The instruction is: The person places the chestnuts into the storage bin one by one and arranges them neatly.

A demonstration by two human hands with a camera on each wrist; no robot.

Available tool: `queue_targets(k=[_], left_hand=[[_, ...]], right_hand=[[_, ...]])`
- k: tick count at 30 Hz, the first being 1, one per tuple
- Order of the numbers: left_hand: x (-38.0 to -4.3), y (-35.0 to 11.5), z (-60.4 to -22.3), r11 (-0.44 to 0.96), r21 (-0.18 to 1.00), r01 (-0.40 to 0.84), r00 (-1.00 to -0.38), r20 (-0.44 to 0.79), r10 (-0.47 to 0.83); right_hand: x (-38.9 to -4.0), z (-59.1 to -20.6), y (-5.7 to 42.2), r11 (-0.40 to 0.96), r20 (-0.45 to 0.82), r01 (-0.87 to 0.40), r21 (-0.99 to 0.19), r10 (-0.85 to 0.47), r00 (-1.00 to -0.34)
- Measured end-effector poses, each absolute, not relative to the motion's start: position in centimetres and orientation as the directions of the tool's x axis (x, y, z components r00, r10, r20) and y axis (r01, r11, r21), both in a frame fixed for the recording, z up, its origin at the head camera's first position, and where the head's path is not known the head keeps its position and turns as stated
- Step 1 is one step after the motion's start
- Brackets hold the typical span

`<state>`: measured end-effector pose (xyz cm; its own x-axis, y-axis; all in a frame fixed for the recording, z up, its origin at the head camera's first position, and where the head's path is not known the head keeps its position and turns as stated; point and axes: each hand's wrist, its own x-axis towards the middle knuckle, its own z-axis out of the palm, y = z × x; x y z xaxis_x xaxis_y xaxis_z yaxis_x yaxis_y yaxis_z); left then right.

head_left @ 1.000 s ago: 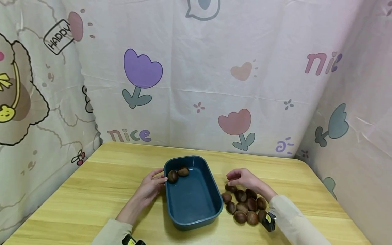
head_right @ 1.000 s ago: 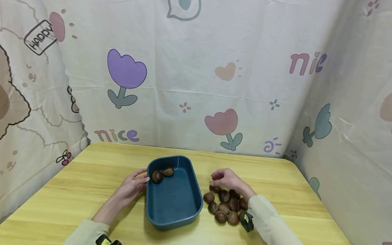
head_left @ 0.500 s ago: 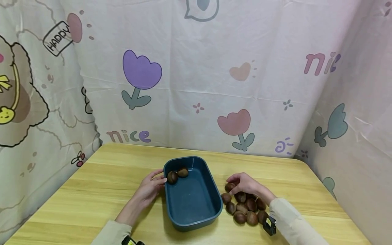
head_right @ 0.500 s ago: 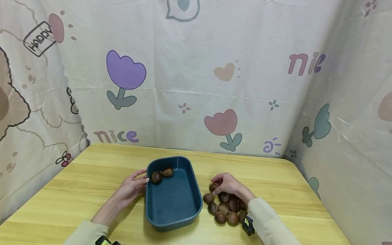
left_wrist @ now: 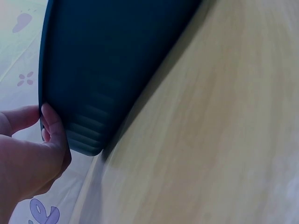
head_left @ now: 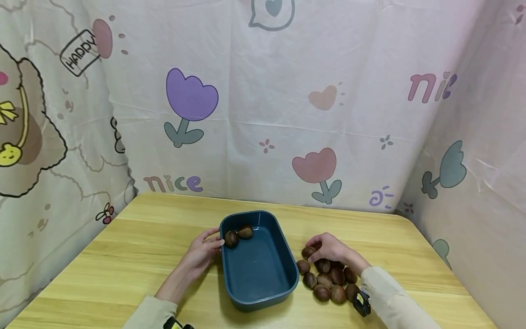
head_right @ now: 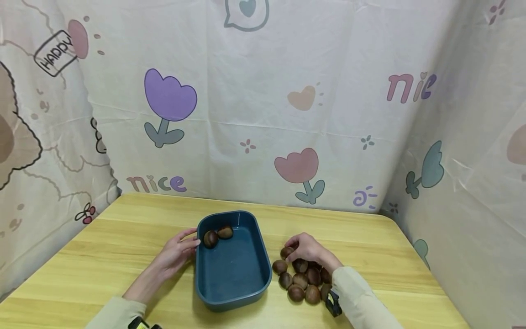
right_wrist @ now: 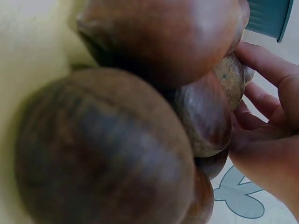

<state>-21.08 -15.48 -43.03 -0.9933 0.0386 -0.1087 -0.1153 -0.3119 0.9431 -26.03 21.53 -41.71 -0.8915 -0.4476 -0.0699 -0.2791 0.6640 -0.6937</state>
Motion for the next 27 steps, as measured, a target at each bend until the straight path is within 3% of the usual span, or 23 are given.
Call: queue_targets(k=[27], left_hand=[[-20.8,-15.4,-43.1,-0.305,0.948,-0.095,-0.995,-0.093,0.022]], right_hand=[[-26.6,-39.9,20.1,0.639,-0.027,-0.282,-0.716,-0.429,-0.903]])
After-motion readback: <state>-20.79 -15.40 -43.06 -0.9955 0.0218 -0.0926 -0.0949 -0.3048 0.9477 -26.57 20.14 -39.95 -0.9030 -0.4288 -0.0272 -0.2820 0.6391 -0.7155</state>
